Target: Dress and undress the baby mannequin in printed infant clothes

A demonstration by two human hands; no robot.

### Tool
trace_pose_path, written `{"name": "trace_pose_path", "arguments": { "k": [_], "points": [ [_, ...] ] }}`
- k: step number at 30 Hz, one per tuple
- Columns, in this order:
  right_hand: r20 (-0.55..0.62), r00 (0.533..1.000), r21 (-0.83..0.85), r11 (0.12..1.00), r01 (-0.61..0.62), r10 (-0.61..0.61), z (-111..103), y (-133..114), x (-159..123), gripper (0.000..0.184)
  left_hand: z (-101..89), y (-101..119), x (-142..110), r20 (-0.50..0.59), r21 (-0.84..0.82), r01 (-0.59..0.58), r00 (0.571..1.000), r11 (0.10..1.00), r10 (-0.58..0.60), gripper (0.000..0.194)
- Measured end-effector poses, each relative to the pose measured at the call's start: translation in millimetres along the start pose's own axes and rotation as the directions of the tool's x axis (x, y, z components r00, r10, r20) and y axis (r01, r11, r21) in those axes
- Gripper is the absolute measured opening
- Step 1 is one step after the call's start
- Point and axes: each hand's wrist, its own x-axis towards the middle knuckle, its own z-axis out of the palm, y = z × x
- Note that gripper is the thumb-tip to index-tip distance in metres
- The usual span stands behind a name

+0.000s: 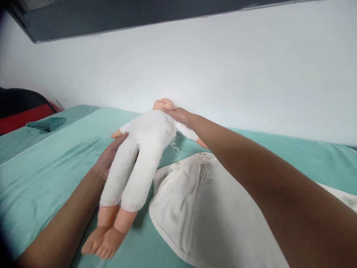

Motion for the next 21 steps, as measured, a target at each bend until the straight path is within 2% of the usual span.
{"name": "trace_pose_path", "arguments": {
  "k": [2,5,9,12,15,17,21],
  "points": [
    [0.041,0.999,0.041,0.999,-0.031,0.029,-24,-8,-20,0.072,14.8,-5,-13,0.036,-0.030,-0.007,0.999,1.000,0.008,0.045],
    [0.005,0.997,0.045,0.996,-0.072,0.072,-66,-11,-60,0.070,43.5,-26,-32,0.121,-0.048,-0.022,0.992,0.999,0.028,0.039],
    [-0.076,0.990,-0.029,0.993,-0.119,0.116,-119,0,-128,0.068,91.8,-74,-54,0.233,-0.024,0.049,0.972,0.999,-0.042,0.042],
    [-0.112,0.979,-0.117,0.976,-0.181,0.168,-148,15,-180,0.066,127.7,-111,-69,0.277,0.014,0.079,0.958,0.997,-0.079,0.046],
    [-0.133,0.976,-0.167,0.967,-0.195,0.174,-165,31,-221,0.059,155.6,-141,-80,0.339,0.053,0.098,0.934,0.994,-0.111,0.051],
    [-0.136,0.978,-0.158,0.971,-0.182,0.161,-168,43,-239,0.058,167.4,-157,-84,0.368,0.086,0.102,0.921,0.991,-0.126,0.053],
    [-0.215,0.946,-0.153,0.948,-0.278,0.243,-158,69,-253,0.083,174.4,-175,-84,0.397,0.154,0.072,0.909,0.985,-0.128,0.057]
  ]
}}
